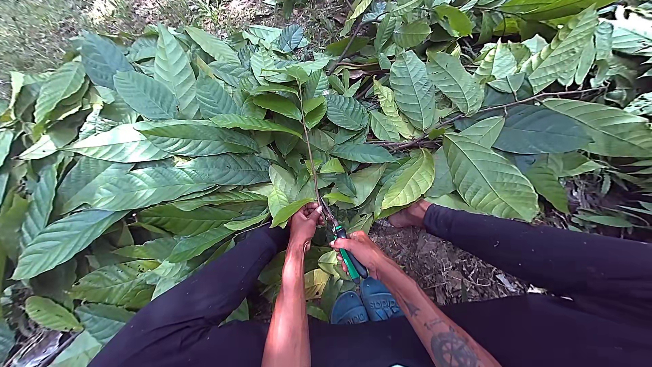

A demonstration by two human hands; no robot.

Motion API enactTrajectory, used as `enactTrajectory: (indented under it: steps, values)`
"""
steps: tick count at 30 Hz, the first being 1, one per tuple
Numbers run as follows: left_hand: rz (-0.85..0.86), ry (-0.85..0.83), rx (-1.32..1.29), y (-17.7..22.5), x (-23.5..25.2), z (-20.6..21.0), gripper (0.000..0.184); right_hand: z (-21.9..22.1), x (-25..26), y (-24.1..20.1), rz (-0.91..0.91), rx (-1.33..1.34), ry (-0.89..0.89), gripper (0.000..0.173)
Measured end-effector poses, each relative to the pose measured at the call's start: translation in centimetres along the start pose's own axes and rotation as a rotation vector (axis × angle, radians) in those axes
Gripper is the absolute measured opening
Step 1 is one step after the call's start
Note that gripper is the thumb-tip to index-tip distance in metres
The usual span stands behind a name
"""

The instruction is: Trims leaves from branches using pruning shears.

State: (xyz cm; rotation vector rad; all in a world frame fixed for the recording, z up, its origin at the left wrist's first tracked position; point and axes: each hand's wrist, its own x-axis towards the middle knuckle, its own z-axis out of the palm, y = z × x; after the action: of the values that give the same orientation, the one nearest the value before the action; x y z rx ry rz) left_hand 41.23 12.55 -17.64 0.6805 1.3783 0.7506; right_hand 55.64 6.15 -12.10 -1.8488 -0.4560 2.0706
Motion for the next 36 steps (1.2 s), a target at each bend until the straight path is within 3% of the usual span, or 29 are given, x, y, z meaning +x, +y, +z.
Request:
enactTrajectory:
  steps: [6, 11, 16, 20, 24, 30, 36]
  values:
    - [0.0, -0.015, -0.023, -0.2, 0.0, 0.1, 0.01, -0.5, -0.8, 0.2, -0.047, -0.021, 0.04, 0.022]
    - [0.021, 0.01, 0.042, -0.8, 0.2, 0.4, 0.012, -2.0, -2.4, -1.1, 0.084, 0.073, -0.243, 0.027]
    - [-0.042, -0.021, 0.018, -1.3, 0.2, 0.4, 0.018, -2.8, -1.1, -2.0, 0.186, 0.076, -0.322, 0.034]
    - [-0.123, -0.166, -0.249, -1.1, 0.0, 0.2, 0.018, -3.6, -2.1, -2.9, 0.083, -0.034, -0.186, 0.029]
    - [-0.007, -0.173, -0.306, 0.7, -0.4, 1.1, 0.015, -4.0, -3.2, -2.8, -0.132, -0.22, -0.045, 0.025]
    - [0.31, 0.091, -0.251, 5.2, -1.9, 1.7, 0.014, -3.4, -4.4, -3.1, -0.3, -0.729, 0.216, 0.049]
    - [0.452, 0.138, -0.138, 6.0, -2.4, 1.0, 0.017, -1.9, -3.9, -2.1, -0.506, -0.926, 0.46, 0.069]
